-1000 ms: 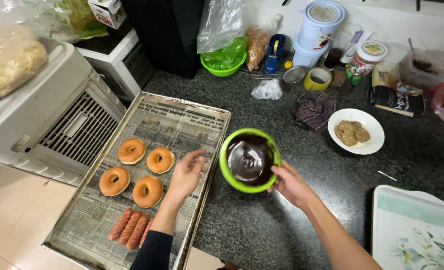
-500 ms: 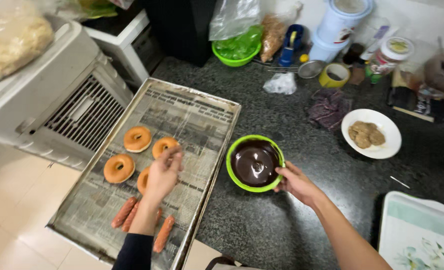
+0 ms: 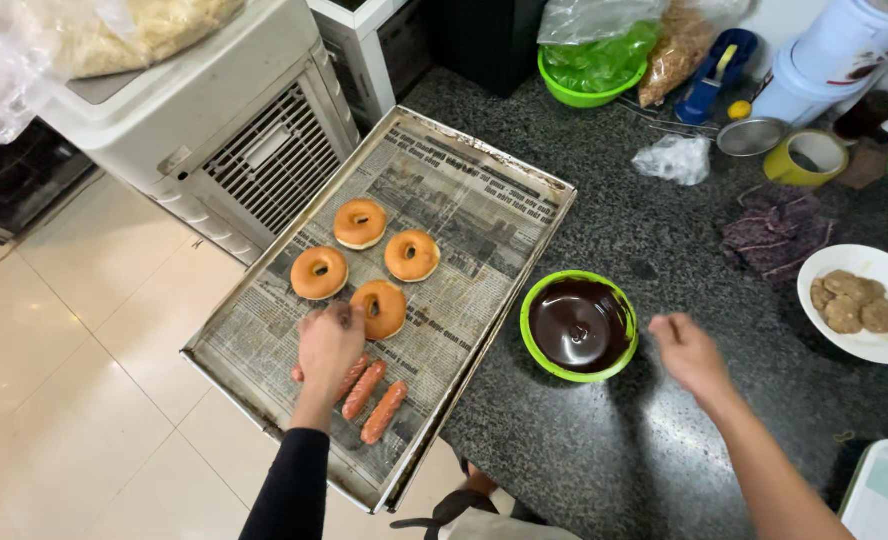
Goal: The person retrieves a bowl of melted chocolate from a microwave and places it on the counter. They dip several donuts into the chocolate, place them on a tray, and sprinkle colorful toppings over them. The tray is then moved to a display rack.
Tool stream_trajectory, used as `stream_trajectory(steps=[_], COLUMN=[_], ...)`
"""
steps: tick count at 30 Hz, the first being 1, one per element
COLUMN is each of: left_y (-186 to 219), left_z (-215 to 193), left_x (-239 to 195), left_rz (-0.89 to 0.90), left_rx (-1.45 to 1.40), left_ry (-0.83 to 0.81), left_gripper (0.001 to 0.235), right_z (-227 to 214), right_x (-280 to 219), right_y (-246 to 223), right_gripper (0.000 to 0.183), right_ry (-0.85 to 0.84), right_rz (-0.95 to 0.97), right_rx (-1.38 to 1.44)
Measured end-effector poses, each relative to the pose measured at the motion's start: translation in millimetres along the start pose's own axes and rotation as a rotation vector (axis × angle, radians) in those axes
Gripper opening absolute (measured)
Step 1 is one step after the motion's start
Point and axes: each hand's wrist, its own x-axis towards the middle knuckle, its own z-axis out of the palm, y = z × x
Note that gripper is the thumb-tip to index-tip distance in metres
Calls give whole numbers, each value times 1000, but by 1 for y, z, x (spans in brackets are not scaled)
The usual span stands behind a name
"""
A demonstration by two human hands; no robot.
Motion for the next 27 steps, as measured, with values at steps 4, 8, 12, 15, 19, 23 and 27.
stream_trajectory(steps=[4,8,12,15,19,23,27], left_y=[9,15,37,76,145,203,231], left_z=[10,20,14,-6,-43,-62,-78], left_x=[9,15,-1,-25,-56,-81,-95], left_rz=[-153,-155,-114,-28,162,553,792], left_rx=[70,86,-312,-528,-520,-396,-544], left_ry=[-87,-39,-60,-45,-92,78,-15], left_gripper=[52,60,61,61,59,62,75], right_z=[3,32,58,66,56,41,19], right_x=[-6,-22,-41,-60,-90,-104,-97], right_y=[-48,-97,-137,-168,-200,-210,-194], right_gripper=[28,23,25,35,59,71,62], right_ry=[233,99,-161,-428,-648,-748,-649], right_rz=[-278,-378,-351,-170,-113,-88,-61], right_rx=[72,226,327,426,620,1009,1192])
